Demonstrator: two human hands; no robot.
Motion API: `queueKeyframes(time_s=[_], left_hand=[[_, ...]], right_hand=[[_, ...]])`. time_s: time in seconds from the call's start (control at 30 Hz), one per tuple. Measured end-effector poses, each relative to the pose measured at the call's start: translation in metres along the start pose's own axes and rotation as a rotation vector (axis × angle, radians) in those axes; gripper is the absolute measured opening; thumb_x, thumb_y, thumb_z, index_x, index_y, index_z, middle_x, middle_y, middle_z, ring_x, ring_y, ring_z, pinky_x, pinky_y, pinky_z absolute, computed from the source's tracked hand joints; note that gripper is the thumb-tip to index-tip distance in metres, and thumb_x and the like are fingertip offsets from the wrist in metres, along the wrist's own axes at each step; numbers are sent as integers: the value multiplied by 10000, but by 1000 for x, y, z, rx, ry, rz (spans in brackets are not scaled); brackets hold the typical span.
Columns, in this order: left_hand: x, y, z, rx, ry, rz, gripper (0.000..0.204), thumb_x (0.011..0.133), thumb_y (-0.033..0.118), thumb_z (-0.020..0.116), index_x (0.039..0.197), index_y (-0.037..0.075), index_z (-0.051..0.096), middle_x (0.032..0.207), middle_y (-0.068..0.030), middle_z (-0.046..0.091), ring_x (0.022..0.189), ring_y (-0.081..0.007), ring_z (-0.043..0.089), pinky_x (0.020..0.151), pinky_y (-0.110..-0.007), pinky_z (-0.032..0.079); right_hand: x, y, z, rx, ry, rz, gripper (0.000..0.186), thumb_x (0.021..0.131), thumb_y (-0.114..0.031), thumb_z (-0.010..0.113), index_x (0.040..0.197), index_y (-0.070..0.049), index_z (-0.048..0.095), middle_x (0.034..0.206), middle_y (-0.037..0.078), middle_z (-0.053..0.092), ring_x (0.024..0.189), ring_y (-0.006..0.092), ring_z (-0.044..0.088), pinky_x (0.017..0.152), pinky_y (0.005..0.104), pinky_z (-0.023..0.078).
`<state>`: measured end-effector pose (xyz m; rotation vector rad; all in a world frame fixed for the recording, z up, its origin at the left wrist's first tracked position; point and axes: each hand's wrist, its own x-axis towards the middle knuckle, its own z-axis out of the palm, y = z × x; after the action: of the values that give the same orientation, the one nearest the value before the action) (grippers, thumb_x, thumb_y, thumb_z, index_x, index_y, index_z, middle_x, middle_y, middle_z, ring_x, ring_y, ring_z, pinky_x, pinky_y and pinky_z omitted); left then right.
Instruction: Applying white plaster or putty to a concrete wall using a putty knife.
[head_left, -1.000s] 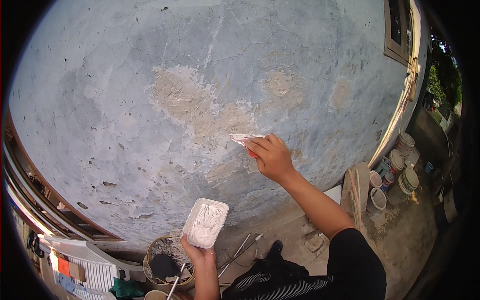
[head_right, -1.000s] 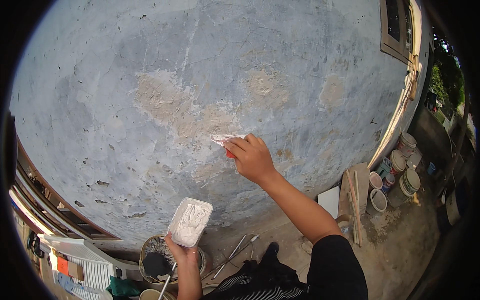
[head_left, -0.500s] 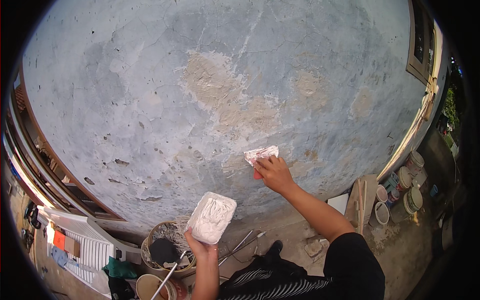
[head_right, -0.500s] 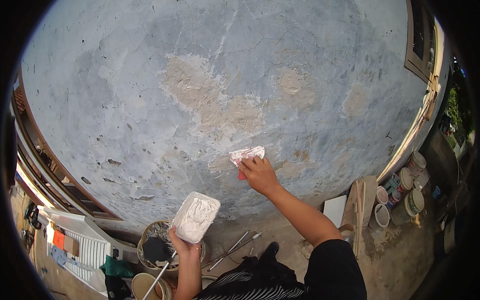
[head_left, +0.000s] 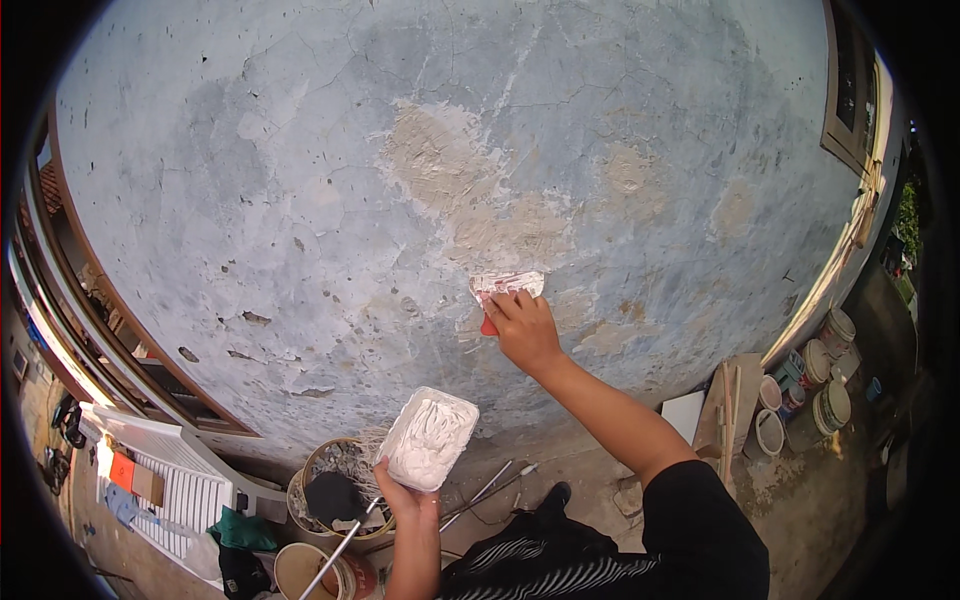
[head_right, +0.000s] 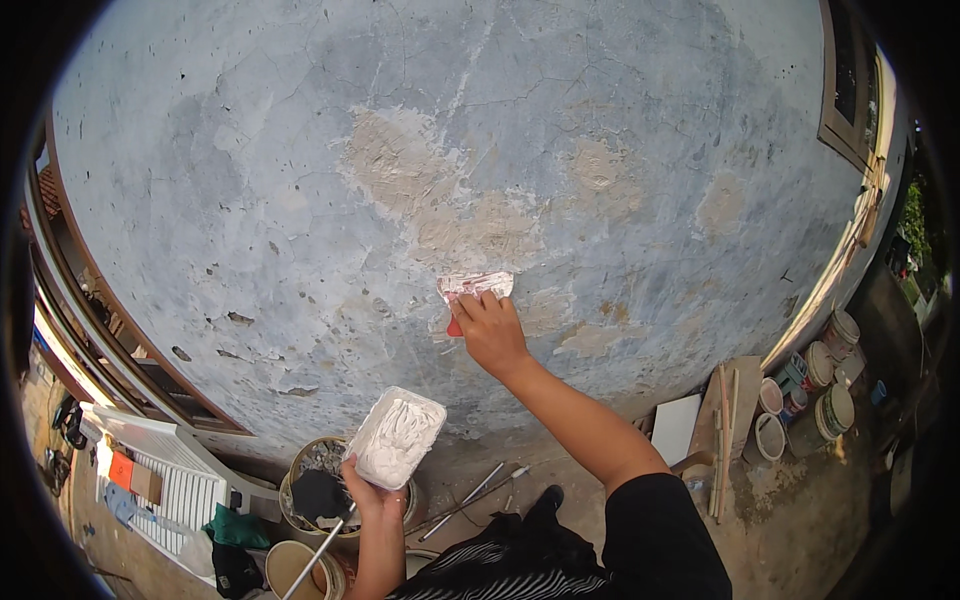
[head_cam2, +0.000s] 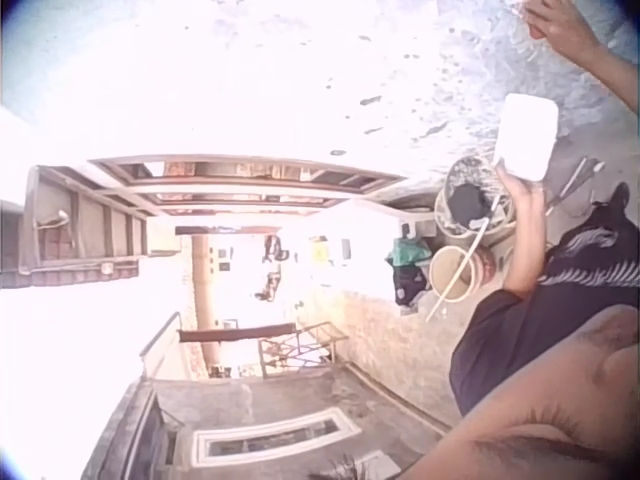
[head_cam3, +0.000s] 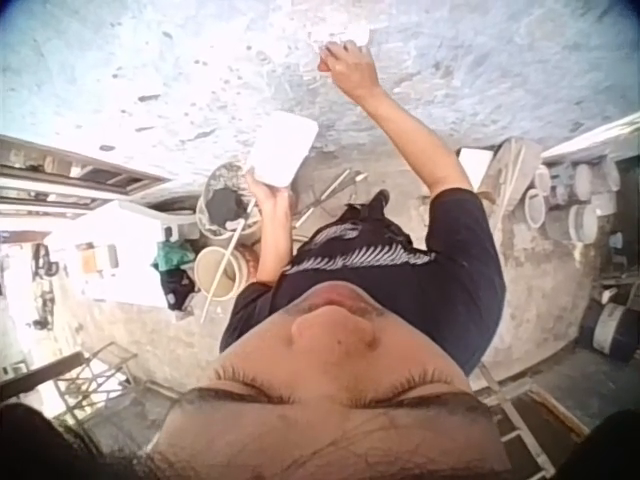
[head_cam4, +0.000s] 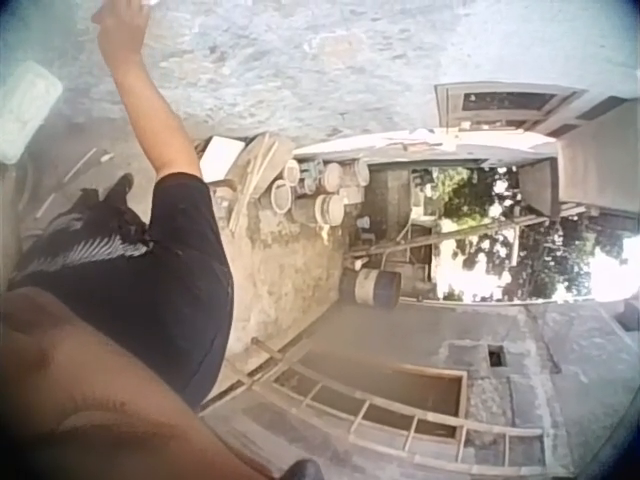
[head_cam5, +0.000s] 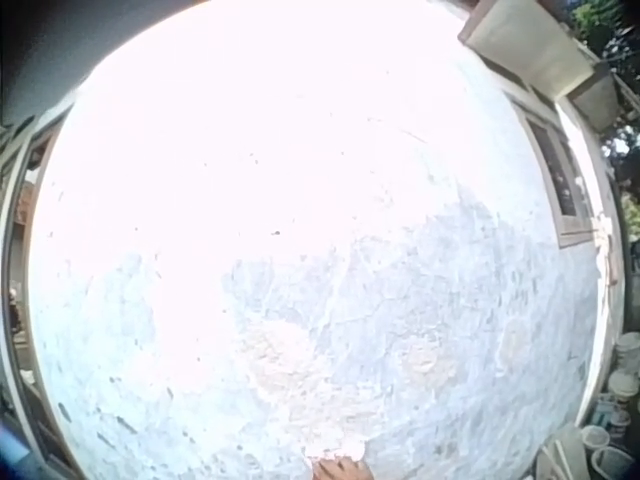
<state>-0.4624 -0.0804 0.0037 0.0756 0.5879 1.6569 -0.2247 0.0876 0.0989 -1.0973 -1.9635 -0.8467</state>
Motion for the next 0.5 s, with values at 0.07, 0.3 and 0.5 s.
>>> queueKeyframes(time_s=[0.07,0.3,0.5], left_hand=[[-5,4,-4,-9,3,15,611,916,393,445,1400,20,447,1406,-163,508,1269,-333,524,1046,-477,455],[-9,19,-11,-25,52,52,618,909,385,449,1401,10,440,1404,-171,507,1265,-340,525,1048,-487,453],[-11,20,-6,-24,46,42,626,903,374,454,1402,-2,430,1405,-185,502,1268,-349,520,1049,-491,450]], right_hand=[[-14,-5,-2,16,-50,-23,316,802,-110,607,1099,-90,715,1024,1,636,850,197,548,703,350,411],[-14,3,-21,456,6,214,271,817,-33,653,1080,-56,710,967,22,668,849,175,608,726,311,477],[-16,47,-2,1020,168,893,151,912,-56,625,1033,11,685,833,15,686,782,76,588,711,249,464]])
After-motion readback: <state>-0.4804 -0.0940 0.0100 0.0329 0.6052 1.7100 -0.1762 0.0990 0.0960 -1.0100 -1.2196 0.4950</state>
